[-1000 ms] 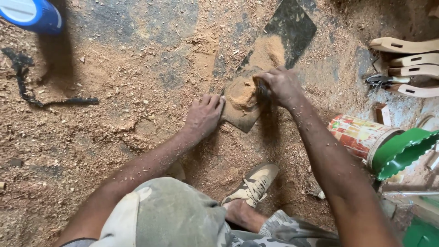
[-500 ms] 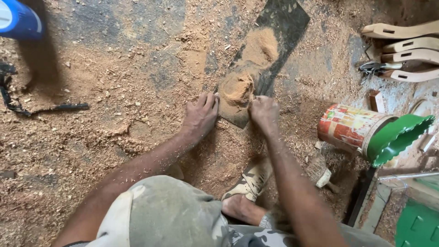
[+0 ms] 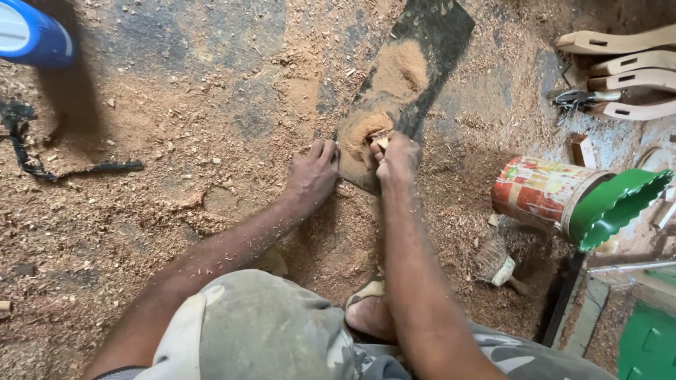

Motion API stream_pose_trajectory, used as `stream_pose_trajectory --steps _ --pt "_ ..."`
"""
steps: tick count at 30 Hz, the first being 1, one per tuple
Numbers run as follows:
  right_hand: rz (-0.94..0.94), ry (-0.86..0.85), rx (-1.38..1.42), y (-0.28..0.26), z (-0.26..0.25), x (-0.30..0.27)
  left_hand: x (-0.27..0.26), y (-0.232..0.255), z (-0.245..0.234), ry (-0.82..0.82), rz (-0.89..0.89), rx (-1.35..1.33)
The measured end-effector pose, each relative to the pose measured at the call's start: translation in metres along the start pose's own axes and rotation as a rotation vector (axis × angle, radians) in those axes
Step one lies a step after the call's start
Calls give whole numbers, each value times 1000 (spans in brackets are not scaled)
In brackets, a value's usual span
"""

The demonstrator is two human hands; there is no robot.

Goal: Applying wood filler and sawdust mixture to a decorative wooden panel.

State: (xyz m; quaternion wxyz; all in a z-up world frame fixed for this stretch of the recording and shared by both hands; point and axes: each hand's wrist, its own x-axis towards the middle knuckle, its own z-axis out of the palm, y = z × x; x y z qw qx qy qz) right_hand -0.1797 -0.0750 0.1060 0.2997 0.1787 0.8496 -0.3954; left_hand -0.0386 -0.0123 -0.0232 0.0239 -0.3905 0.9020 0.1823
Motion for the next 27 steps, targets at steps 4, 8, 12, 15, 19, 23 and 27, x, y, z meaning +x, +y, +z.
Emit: stream_pose_trajectory --steps 4,8,12,15,19,23,27 --pt "-166 -117 -139 -5 -17 57 -3 1 -4 56 10 24" --pt "-589 -174 -542 -6 -30 73 -4 -2 -9 82 29 106" --pt "-1294 -229 -1038 26 -38 81 -4 -2 -8 25 57 183" --pt "-1655 -233 -1124 56 -43 88 -7 -3 -10 56 77 219" --pt "-1760 -287 -1135 48 -61 90 -5 -1 -6 91 64 249" --pt "-1779 -422 -1138 15 -57 89 1 -1 -3 21 70 256" --pt "-1858 -369 -1100 -3 -38 68 2 -1 -8 -7 76 248"
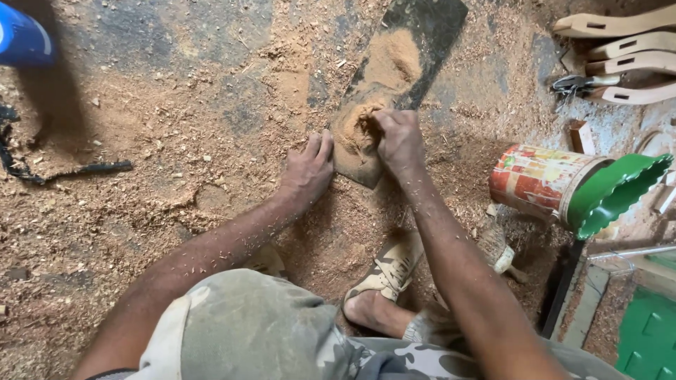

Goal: Applying wood filler and sawdust mixture to a decorative wooden panel.

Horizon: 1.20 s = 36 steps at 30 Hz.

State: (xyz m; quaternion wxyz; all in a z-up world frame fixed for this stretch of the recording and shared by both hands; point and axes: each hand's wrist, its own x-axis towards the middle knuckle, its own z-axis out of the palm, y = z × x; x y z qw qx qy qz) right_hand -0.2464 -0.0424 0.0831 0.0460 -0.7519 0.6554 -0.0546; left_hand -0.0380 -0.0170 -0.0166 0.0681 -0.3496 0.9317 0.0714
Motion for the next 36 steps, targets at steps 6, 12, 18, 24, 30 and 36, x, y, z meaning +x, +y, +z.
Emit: stream_pose_trajectory --steps 6,12,18,24,30,36 --pt "-38 -175 49 28 13 -35 -1 3 1 56 -24 -12" --pt "-12 -42 9 36 8 1 0 6 5 -22 0 6" --pt "88 -356 153 26 20 -11 2 8 3 15 1 73" --pt "-101 -92 15 50 12 -16 -2 12 8 -95 23 -77" --pt "265 -226 75 9 4 8 -2 -5 -32 -93 142 -32" --pt "140 -321 -37 6 20 -52 3 -4 -16 -78 192 102"
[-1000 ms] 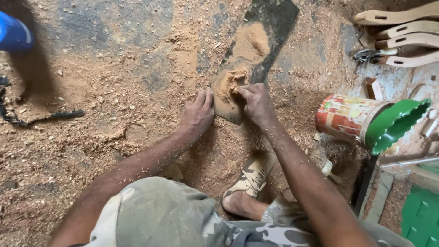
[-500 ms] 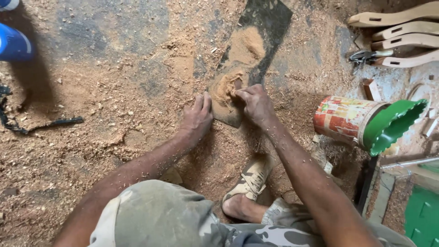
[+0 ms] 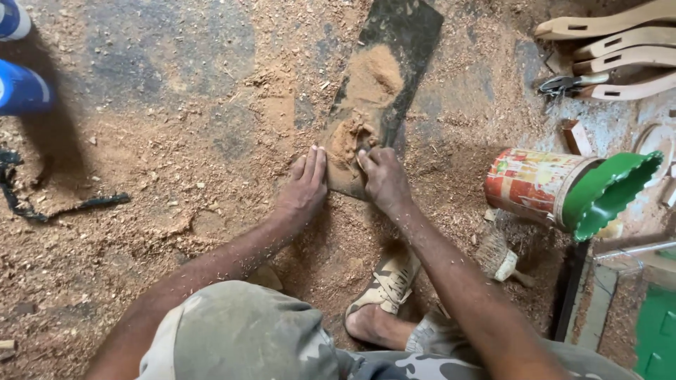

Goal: Applying wood filler and sawdust mixture to a decorative wooden panel.

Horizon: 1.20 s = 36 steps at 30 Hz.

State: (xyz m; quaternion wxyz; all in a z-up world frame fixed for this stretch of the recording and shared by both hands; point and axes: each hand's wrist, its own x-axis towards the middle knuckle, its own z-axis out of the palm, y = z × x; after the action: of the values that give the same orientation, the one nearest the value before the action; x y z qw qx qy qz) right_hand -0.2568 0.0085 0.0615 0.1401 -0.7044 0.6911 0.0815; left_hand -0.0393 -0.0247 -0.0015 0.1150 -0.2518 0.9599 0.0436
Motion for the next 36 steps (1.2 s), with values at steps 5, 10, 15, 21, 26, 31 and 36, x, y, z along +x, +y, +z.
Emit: stream_pose_trajectory --steps 5,10,15,21,26,31,36 --pt "-73 14 53 3 -38 6 -1 -3 -10 30 -11 -22" --pt "-12 -41 102 22 -60 77 2 4 -3 103 -42 -44" --pt "-79 -212 -35 32 -31 122 3 7 10 162 -52 35" --pt "-194 -168 -18 37 -22 78 -1 2 -6 105 -36 -4" --pt "-188 -253 -18 26 -24 63 -1 1 -9 89 -29 10" --pt "-187 -217 55 23 -43 50 -2 -4 -19 59 -11 11" --pt "121 -12 160 10 -62 53 4 2 -8 75 -28 19"
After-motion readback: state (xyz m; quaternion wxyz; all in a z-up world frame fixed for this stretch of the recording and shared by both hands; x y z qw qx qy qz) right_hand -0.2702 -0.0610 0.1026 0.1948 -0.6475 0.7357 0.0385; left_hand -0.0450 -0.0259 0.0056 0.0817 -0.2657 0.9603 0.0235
